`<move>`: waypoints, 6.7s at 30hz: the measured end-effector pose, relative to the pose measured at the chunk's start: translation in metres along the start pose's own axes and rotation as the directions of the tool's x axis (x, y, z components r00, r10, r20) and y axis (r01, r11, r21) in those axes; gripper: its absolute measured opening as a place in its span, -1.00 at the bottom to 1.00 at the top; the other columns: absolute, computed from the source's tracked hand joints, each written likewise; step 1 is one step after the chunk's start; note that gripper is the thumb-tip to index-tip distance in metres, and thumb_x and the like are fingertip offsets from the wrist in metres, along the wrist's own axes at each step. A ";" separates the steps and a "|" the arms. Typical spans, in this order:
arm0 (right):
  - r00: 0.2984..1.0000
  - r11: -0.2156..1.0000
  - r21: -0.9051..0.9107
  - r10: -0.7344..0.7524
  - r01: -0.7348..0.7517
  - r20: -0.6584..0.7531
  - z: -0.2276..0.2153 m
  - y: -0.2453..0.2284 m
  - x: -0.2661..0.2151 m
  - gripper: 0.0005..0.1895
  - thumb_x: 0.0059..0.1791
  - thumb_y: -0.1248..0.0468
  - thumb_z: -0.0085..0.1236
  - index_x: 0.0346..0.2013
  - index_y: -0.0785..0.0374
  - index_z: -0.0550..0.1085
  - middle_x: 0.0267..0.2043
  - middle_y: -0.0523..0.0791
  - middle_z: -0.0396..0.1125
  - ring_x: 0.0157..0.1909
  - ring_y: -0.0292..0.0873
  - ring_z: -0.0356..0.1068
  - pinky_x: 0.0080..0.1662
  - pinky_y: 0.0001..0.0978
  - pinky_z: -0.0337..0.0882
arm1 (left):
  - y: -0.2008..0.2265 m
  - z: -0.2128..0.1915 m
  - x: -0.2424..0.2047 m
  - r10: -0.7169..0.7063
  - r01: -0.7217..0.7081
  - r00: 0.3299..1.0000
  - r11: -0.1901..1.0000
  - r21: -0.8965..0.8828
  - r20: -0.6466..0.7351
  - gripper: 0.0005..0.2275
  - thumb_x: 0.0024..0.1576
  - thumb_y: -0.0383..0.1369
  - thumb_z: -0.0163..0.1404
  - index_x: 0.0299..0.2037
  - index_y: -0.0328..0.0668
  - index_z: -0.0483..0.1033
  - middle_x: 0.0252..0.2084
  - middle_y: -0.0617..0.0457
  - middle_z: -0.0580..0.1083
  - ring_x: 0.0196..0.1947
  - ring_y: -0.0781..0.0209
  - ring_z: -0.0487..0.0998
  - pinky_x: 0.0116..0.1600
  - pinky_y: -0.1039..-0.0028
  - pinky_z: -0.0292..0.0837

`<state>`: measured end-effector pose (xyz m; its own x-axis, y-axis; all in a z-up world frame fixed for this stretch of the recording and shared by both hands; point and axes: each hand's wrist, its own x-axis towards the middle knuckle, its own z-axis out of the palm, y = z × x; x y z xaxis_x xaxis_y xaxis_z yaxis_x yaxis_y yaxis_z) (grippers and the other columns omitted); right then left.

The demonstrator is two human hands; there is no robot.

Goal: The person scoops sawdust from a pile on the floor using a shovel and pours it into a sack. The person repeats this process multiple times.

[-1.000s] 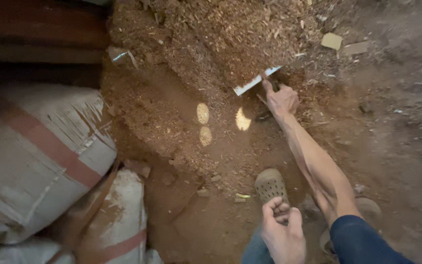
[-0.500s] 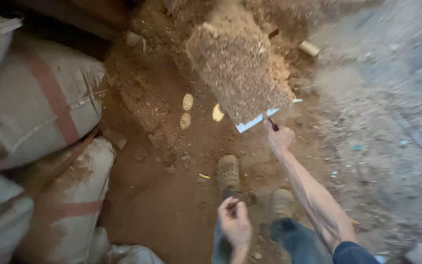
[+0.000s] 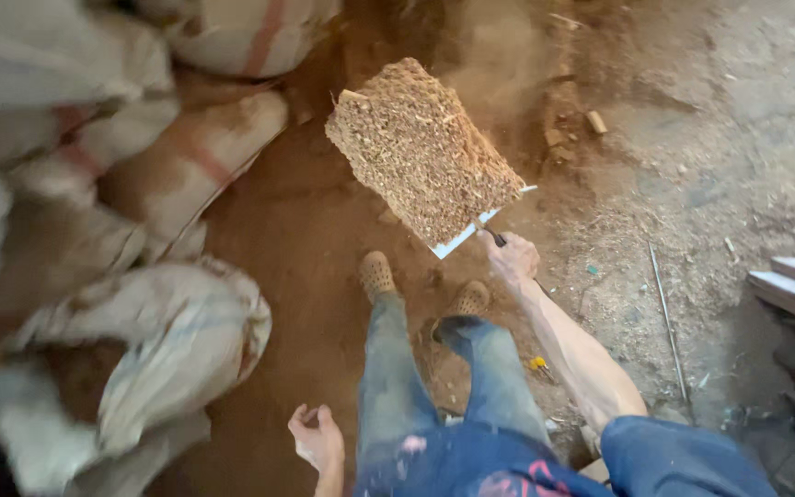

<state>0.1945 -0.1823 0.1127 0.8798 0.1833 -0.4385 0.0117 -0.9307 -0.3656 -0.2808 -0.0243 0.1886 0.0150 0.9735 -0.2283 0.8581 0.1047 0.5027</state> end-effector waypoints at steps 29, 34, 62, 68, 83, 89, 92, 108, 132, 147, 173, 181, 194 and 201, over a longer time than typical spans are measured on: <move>0.719 0.619 -0.384 -0.490 0.685 0.493 0.161 -0.402 -0.309 -0.20 -0.14 -0.46 0.08 -0.26 0.25 0.66 -0.17 0.14 0.51 -0.02 0.20 0.50 0.02 0.01 0.47 | -0.163 -0.260 0.360 -0.575 0.464 0.815 0.575 -0.674 0.071 -0.59 0.16 -0.20 0.11 0.08 -0.35 0.44 -0.06 -0.18 0.51 -0.18 0.03 0.54 -0.10 0.23 0.50; 0.672 0.463 -0.487 -0.499 0.740 0.547 0.174 -0.452 -0.313 -0.15 -0.15 -0.52 0.04 -0.35 0.26 0.65 -0.29 0.14 0.51 -0.18 0.20 0.51 -0.15 0.04 0.49 | -0.190 -0.280 0.324 -0.551 0.361 0.833 0.609 -0.706 -0.049 -0.75 0.22 -0.29 0.02 0.00 -0.29 0.50 -0.20 -0.11 0.60 -0.34 0.09 0.58 -0.23 0.22 0.50; 0.371 -0.191 -0.574 -0.595 0.796 0.713 0.184 -0.662 -0.468 -0.72 0.02 0.14 0.04 -0.17 0.11 0.67 -0.13 0.00 0.55 -0.06 0.04 0.57 -0.16 -0.03 0.54 | -0.206 -0.297 0.275 -0.561 0.355 0.822 0.367 -0.860 0.100 -0.85 0.11 -0.41 0.17 -0.26 -0.35 0.52 -0.31 -0.01 0.49 -0.35 0.23 0.45 -0.26 0.31 0.37; 0.338 -0.293 -0.633 -0.649 0.717 0.682 0.135 -0.680 -0.463 -0.72 0.01 0.11 0.07 -0.16 0.09 0.68 -0.17 -0.04 0.57 -0.12 -0.01 0.58 -0.22 -0.04 0.51 | -0.205 -0.309 0.282 -0.722 0.459 0.651 0.130 -0.879 0.233 -0.77 0.12 -0.37 0.15 -0.13 -0.36 0.46 -0.27 -0.03 0.49 -0.38 0.19 0.46 -0.31 0.29 0.40; 0.427 -0.380 -0.791 -0.686 0.480 0.589 0.063 -0.727 -0.311 -0.74 -0.01 0.03 0.14 -0.18 0.03 0.68 -0.13 -0.12 0.53 -0.06 -0.05 0.53 -0.08 -0.04 0.48 | -0.197 -0.265 0.323 -0.668 0.366 0.721 0.145 -0.919 0.182 -0.67 0.14 -0.28 0.15 -0.05 -0.43 0.47 -0.22 -0.04 0.52 -0.35 0.18 0.53 -0.33 0.35 0.46; 0.347 -0.669 -0.602 -0.493 0.435 0.798 0.235 -0.674 -0.208 -0.70 0.01 0.18 0.10 0.01 0.07 0.61 0.04 -0.12 0.50 0.12 -0.03 0.44 0.23 0.20 0.25 | -0.177 -0.253 0.315 -0.748 0.401 0.659 0.253 -0.881 0.085 -0.70 0.20 -0.22 0.15 -0.21 -0.40 0.49 -0.45 0.04 0.36 -0.53 0.23 0.29 -0.47 0.31 0.16; 0.373 -0.680 -0.541 -0.396 0.495 0.839 0.305 -0.663 -0.186 -0.65 -0.06 0.17 0.18 0.00 0.12 0.62 0.02 -0.10 0.52 0.07 -0.02 0.49 -0.03 0.00 0.45 | -0.170 -0.257 0.300 -0.795 0.424 0.601 0.230 -0.876 0.082 -0.73 0.18 -0.22 0.15 -0.24 -0.31 0.47 -0.47 0.08 0.36 -0.53 0.26 0.30 -0.47 0.34 0.16; 0.498 0.511 -0.227 -0.490 0.829 0.715 0.413 -0.626 -0.265 -0.03 -0.16 -0.20 0.34 0.29 0.34 0.19 0.18 0.23 0.25 0.24 0.23 0.26 0.17 0.08 0.33 | -0.160 -0.307 0.313 -0.836 0.678 0.549 0.451 -0.580 -0.008 -0.65 0.07 -0.16 0.25 -0.28 -0.41 0.66 -0.37 -0.07 0.53 -0.37 0.20 0.42 -0.25 0.31 0.36; 0.980 0.632 0.775 -0.151 -0.004 0.129 0.455 -0.511 -0.331 -0.84 0.07 0.19 0.02 -0.31 0.18 0.46 -0.34 -0.15 0.33 -0.36 -0.20 0.25 -0.34 -0.29 0.26 | -0.290 -0.256 0.438 -0.482 0.570 0.818 0.601 -0.560 0.315 -0.59 0.07 -0.40 -0.04 0.12 -0.46 0.48 -0.08 -0.16 0.56 -0.14 0.05 0.61 -0.05 0.25 0.50; 0.722 0.352 0.936 -0.655 0.031 0.223 0.187 -0.697 -0.498 -0.84 0.04 0.28 0.07 -0.36 0.32 0.46 -0.33 -0.12 0.36 -0.28 -0.18 0.37 -0.20 -0.27 0.42 | -0.235 -0.550 0.401 -0.466 0.325 0.882 0.497 -0.805 0.069 -0.62 0.10 -0.32 0.15 0.00 -0.56 0.58 -0.16 -0.07 0.56 -0.23 0.21 0.48 -0.16 0.37 0.39; 0.789 0.803 0.580 -0.444 0.141 0.424 0.200 -0.707 -0.534 -0.81 -0.06 0.25 0.15 -0.45 0.34 0.51 -0.50 -0.12 0.31 -0.53 -0.22 0.27 -0.49 -0.23 0.28 | -0.196 -0.570 0.410 -0.436 0.317 0.893 0.442 -0.839 0.108 -0.70 0.04 -0.46 0.20 -0.06 -0.54 0.59 -0.18 -0.07 0.58 -0.26 0.18 0.56 -0.15 0.40 0.42; 0.823 0.478 0.873 -0.532 0.097 0.200 0.182 -0.699 -0.488 -0.85 -0.03 0.32 0.11 -0.37 0.38 0.52 -0.38 -0.13 0.43 -0.38 -0.23 0.40 -0.31 -0.30 0.41 | -0.173 -0.567 0.413 -0.379 0.284 0.903 0.181 -0.942 0.200 -0.73 0.04 -0.48 0.13 -0.08 -0.51 0.59 -0.17 -0.09 0.60 -0.26 0.12 0.63 -0.21 0.35 0.54; 0.743 0.748 0.582 -0.578 0.317 0.337 0.188 -0.746 -0.545 -0.81 -0.04 0.27 0.14 -0.36 0.39 0.55 -0.44 -0.17 0.36 -0.41 -0.27 0.28 -0.36 -0.27 0.28 | -0.190 -0.625 0.399 -0.477 0.230 0.877 0.523 -0.821 -0.057 -0.71 -0.06 -0.46 0.20 -0.14 -0.41 0.53 -0.25 -0.01 0.58 -0.30 0.21 0.55 -0.18 0.42 0.46; 0.716 0.656 0.711 -0.622 0.253 0.319 0.180 -0.706 -0.514 -0.82 -0.01 0.26 0.13 -0.42 0.33 0.50 -0.43 -0.23 0.35 -0.41 -0.36 0.27 -0.35 -0.46 0.25 | -0.183 -0.594 0.388 -0.368 0.170 0.902 0.782 -0.599 -0.225 -0.40 -0.15 -0.46 0.23 0.14 -0.38 0.32 0.07 -0.22 0.42 0.05 -0.02 0.47 0.12 0.25 0.39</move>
<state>-0.3519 0.4374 0.4484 0.4709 0.8105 -0.3483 -0.1079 -0.3389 -0.9346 -0.7371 0.4550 0.5030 -0.4176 0.8855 -0.2036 0.3663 0.3691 0.8541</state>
